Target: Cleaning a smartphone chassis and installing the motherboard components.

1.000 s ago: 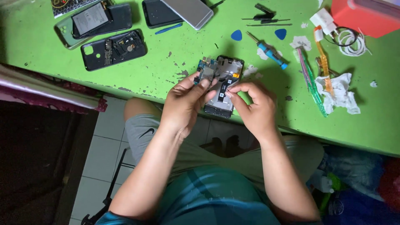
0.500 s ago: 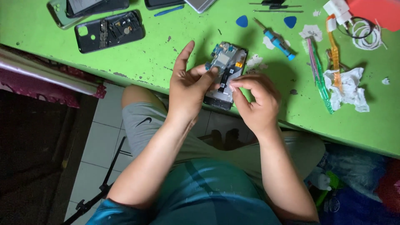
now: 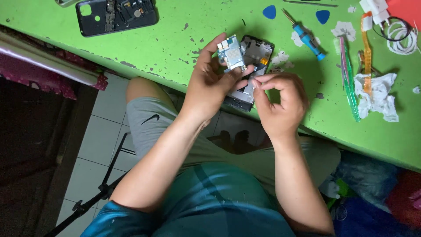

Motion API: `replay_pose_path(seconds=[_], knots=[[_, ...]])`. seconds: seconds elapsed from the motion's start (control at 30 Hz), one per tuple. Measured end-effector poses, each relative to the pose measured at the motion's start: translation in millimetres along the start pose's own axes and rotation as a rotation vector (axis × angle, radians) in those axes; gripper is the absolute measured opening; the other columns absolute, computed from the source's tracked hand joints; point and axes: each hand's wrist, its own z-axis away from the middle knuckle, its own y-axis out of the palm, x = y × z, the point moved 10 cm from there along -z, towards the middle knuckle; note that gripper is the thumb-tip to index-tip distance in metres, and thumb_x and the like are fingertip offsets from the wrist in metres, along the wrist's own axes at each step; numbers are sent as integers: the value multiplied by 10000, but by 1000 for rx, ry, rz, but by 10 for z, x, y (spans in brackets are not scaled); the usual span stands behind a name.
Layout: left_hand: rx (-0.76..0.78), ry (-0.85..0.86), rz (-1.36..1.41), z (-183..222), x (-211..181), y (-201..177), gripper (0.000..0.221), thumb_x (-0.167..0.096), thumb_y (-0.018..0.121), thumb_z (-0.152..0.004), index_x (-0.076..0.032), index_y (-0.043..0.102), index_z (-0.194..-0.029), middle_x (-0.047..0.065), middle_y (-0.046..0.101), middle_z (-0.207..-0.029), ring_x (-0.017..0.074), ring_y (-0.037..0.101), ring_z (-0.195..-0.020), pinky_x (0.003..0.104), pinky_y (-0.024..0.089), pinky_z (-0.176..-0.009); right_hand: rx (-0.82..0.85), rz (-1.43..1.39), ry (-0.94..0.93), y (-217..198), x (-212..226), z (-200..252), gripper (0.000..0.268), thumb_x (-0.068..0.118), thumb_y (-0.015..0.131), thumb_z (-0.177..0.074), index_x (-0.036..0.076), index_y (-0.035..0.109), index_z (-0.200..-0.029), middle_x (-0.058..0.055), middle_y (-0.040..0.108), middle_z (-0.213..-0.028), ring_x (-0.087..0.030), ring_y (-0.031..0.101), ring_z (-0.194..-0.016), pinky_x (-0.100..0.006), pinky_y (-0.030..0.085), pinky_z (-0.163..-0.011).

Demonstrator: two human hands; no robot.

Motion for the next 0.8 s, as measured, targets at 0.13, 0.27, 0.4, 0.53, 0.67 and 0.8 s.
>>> replay_pose_path(seconds=[0.13,0.27,0.4,0.53,0.67,0.8], knots=[[69,0,-9,4,-5,34,630,158,525,-1000,-91,330,-1545,199,504,-1426,355,714,-1202,335,639,-984,-24,29,-8,5,9,3,248,-111,810,-962,-8,585,-971,-152,730,-978,-296,717,-939,-400,559,-864],[146,68,-9,2,-43,80,549,165,509,-1019,-91,338,-1474,220,537,-1381,368,730,-1170,380,635,-1019,-48,24,16,-9,28,-20,235,-101,804,-974,-8,590,-991,-145,725,-994,-289,714,-958,-398,563,-894],[133,193,-145,1,-209,101,656,108,535,-1059,-176,276,-1590,-9,245,-865,99,668,-811,387,631,-1139,-72,-13,30,2,11,-55,264,-113,809,-967,-12,570,-1012,-155,736,-1003,-284,753,-947,-387,599,-880],[139,236,-361,2,-271,142,523,82,577,-1064,-123,410,-1516,22,394,-932,80,407,-769,242,570,-835,-93,1,57,2,-40,-47,207,-74,804,-976,-16,607,-1004,-151,748,-997,-266,759,-942,-368,599,-873],[100,234,-286,-101,-83,-11,580,111,579,-1000,-105,400,-1508,140,608,-1181,222,689,-1031,339,636,-842,-136,36,1,-11,-40,-64,152,-59,822,-919,-9,697,-990,-124,750,-955,-295,735,-871,-394,596,-806],[29,301,-357,-125,-138,-38,576,102,580,-982,-70,402,-1502,165,593,-1060,215,693,-896,347,697,-695,-213,51,-57,-49,-47,-42,133,-56,811,-884,16,750,-976,-110,757,-889,-318,733,-778,-415,590,-722]])
